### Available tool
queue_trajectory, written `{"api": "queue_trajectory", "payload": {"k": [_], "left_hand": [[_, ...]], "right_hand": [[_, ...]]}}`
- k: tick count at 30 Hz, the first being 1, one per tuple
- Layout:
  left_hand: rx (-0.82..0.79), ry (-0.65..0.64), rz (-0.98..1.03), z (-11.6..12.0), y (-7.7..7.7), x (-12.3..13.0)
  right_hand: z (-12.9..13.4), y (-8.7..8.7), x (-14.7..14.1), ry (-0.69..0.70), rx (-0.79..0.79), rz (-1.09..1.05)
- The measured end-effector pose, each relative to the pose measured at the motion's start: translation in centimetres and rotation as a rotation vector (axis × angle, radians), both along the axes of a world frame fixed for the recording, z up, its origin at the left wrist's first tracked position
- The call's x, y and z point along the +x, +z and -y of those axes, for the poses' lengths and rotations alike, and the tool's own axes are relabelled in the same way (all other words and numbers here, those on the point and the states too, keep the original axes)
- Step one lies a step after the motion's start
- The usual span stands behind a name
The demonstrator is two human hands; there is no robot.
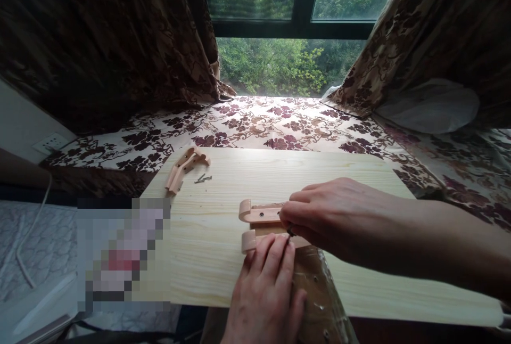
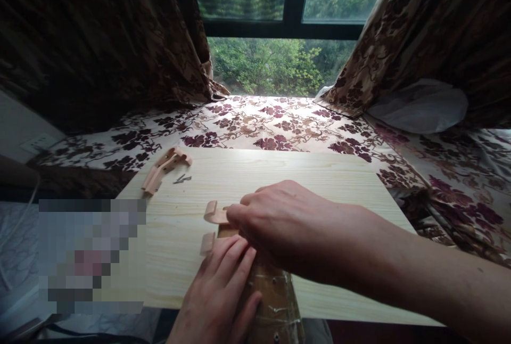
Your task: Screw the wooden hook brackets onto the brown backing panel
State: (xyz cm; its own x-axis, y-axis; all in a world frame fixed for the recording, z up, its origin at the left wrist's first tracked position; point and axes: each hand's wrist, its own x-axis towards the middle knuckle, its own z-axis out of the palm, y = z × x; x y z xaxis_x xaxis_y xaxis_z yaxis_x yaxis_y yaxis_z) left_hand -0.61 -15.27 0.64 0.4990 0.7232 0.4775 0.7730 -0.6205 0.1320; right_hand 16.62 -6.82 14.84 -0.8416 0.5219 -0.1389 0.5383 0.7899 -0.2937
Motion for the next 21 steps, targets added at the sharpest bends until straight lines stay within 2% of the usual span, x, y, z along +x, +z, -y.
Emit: {"api": "queue_trajectory", "payload": {"k": [7, 14, 21], "left_hand": [[-0.057, -0.021, -0.009, 0.2, -0.2, -0.3], [-0.037, -0.009, 0.037, 0.2, 0.0, 0.0], [-0.038, -0.018, 0.035, 0.1, 0.1, 0.0]], "right_hand": [[-0.2, -0.7, 0.0, -0.112, 0.041, 0.133], [-0.1, -0.1, -0.2, -0.006, 0.082, 0.017], [-0.1, -1.2, -0.2, -0.105, 0.091, 0.141]]}}
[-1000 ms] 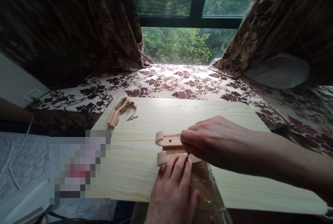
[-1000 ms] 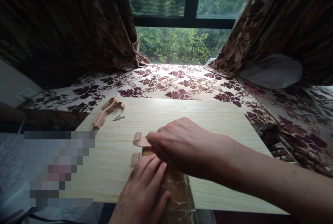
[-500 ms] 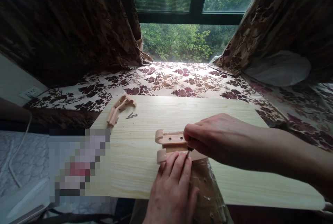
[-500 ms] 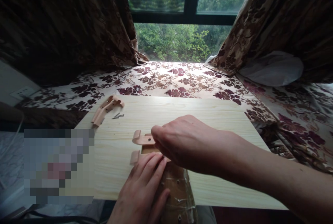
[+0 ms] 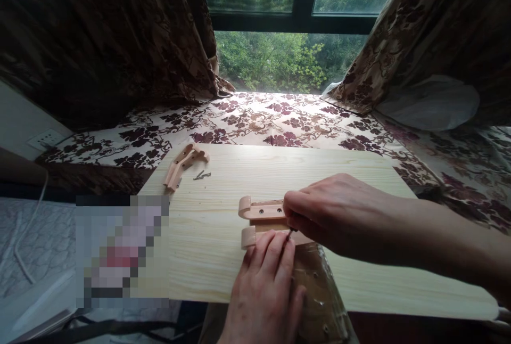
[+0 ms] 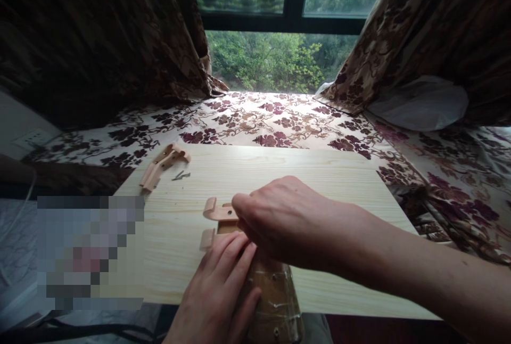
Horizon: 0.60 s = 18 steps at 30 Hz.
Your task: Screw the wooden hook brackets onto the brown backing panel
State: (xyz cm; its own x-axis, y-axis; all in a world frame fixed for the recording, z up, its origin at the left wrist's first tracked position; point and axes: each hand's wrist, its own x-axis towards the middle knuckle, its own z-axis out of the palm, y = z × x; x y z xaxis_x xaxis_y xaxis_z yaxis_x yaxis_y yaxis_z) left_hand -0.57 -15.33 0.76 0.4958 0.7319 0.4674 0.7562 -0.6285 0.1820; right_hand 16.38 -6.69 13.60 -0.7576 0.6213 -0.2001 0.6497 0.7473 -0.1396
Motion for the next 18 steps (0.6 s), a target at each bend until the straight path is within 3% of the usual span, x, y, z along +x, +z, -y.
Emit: {"api": "queue_trajectory", "payload": {"k": [9, 18], "left_hand": [[-0.007, 0.009, 0.014, 0.11, 0.05, 0.1], [-0.026, -0.002, 0.008, 0.05, 0.21, -0.07]], "right_hand": [[0.01, 0.28, 0.41, 0.05, -0.001, -0.083], [-0.16, 0.02, 0.53, -0.05, 0.002, 0.035]]}}
